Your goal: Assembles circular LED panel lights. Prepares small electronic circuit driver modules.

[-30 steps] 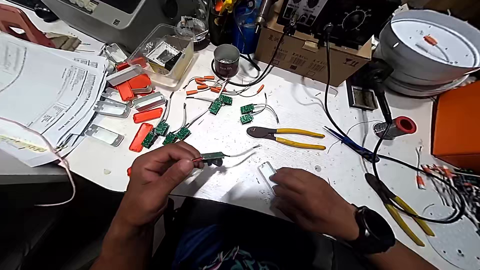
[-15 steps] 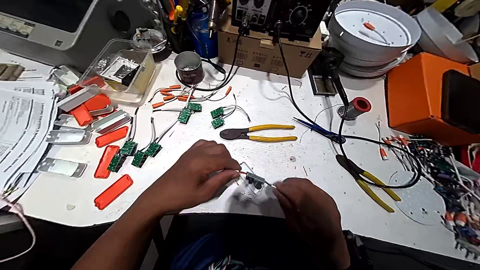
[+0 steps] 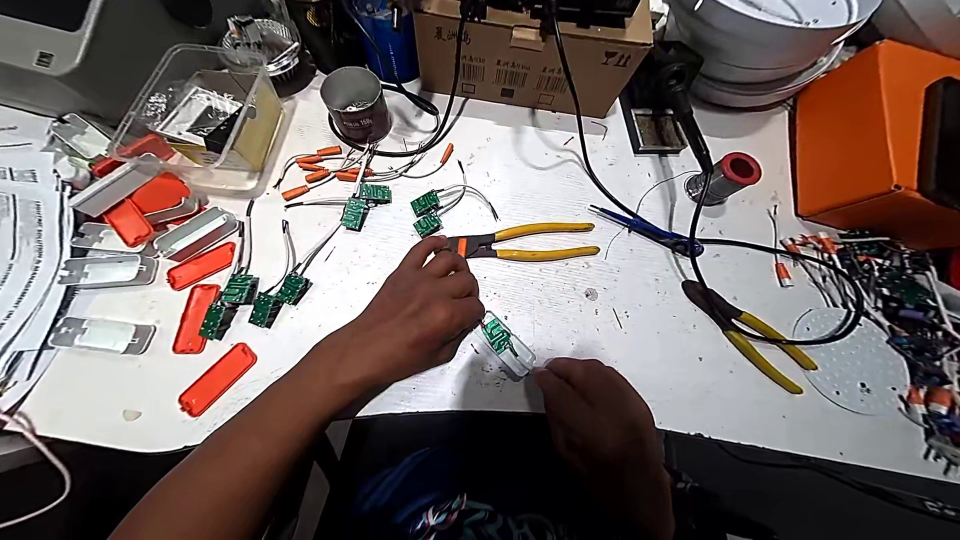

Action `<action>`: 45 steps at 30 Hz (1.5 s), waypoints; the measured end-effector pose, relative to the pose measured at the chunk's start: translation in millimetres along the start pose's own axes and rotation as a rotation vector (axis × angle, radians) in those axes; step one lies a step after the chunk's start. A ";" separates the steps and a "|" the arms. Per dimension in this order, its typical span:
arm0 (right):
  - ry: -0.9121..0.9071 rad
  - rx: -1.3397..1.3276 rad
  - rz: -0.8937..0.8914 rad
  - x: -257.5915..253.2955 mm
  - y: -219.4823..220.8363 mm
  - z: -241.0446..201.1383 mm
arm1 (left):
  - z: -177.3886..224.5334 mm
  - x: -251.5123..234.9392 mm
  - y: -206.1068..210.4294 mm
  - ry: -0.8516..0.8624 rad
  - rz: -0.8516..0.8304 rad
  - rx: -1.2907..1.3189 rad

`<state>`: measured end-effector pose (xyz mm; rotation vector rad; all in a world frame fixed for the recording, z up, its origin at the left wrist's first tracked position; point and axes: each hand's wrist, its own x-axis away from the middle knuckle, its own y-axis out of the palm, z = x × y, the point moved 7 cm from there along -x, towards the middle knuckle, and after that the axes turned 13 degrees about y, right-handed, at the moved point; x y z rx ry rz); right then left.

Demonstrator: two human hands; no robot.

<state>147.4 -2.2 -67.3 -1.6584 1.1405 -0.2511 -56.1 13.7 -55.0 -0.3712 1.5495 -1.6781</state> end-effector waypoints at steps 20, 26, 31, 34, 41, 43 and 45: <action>-0.052 -0.061 -0.005 -6.5 -11.4 37.3 | 7.6 -11.4 15.5 -0.020 -0.105 0.149; -0.029 -0.197 0.026 -7.3 -15.0 45.6 | 8.2 -11.3 18.2 -0.048 -0.100 0.182; 0.029 -0.291 -0.001 -7.5 -13.4 55.2 | 7.9 -11.8 20.9 -0.066 -0.101 0.214; 0.010 -0.227 0.007 -6.4 -12.4 55.5 | 6.2 -12.3 22.9 -0.091 -0.099 0.245; -0.001 -0.116 0.045 -1.1 -17.0 47.1 | 2.0 -7.2 24.0 -0.110 -0.113 0.342; -0.005 -0.118 0.036 0.6 -15.6 46.7 | 1.5 -4.4 21.5 -0.101 -0.114 0.359; -0.011 -0.139 0.033 1.6 -15.3 46.0 | 0.8 -2.1 18.2 -0.081 -0.078 0.349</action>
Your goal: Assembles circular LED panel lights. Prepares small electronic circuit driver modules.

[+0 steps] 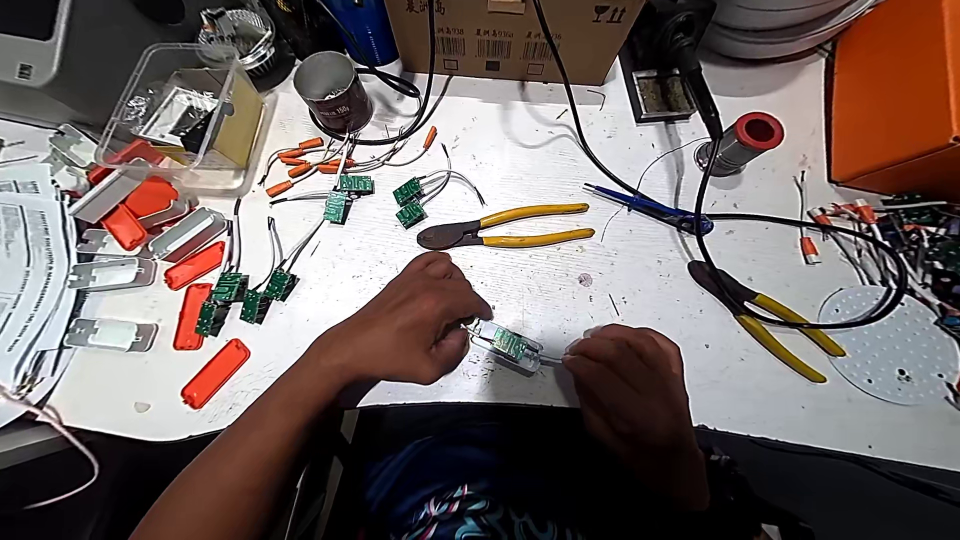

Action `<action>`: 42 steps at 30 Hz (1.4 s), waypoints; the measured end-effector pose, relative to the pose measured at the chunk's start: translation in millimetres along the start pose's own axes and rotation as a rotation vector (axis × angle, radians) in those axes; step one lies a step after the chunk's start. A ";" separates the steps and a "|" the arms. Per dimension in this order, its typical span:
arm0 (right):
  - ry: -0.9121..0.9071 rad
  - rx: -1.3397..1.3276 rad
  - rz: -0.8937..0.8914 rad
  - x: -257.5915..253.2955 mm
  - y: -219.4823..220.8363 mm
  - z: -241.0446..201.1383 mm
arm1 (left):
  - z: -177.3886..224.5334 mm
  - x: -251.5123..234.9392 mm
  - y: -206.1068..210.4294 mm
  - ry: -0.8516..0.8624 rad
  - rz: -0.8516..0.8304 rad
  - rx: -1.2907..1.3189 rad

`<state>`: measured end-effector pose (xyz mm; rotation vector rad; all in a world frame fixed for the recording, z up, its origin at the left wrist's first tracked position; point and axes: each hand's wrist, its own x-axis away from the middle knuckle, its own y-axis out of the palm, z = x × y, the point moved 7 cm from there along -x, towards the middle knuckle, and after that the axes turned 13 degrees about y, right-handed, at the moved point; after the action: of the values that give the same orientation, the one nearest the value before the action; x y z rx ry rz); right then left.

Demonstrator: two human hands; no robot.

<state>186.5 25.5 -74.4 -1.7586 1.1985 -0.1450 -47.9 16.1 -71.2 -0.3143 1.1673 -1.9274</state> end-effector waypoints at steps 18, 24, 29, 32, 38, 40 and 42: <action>0.007 0.088 -0.051 -0.7 2.6 -1.2 | 2.2 -0.5 3.5 0.000 0.015 -0.094; 0.007 0.084 -0.046 0.1 2.1 -0.6 | 4.8 -1.0 7.2 0.008 0.025 -0.104; 0.011 0.076 -0.042 0.2 1.6 0.2 | 4.5 -0.6 6.1 0.006 0.030 -0.105; 0.006 0.081 -0.045 -0.2 2.2 0.2 | 4.2 -0.8 6.2 -0.002 0.027 -0.101; 0.029 0.076 -0.018 0.7 1.5 2.5 | 3.2 0.0 5.9 -0.031 0.033 -0.079; 0.035 0.064 -0.002 1.0 0.2 3.7 | 4.0 1.2 4.1 -0.033 0.048 -0.081; 0.039 0.027 0.024 2.9 -6.8 8.7 | 8.1 0.6 1.5 -0.020 0.096 -0.085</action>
<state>197.3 29.2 -75.0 -1.7244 1.2397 -0.1819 -42.7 10.4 -68.3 -0.3170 1.2315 -1.7912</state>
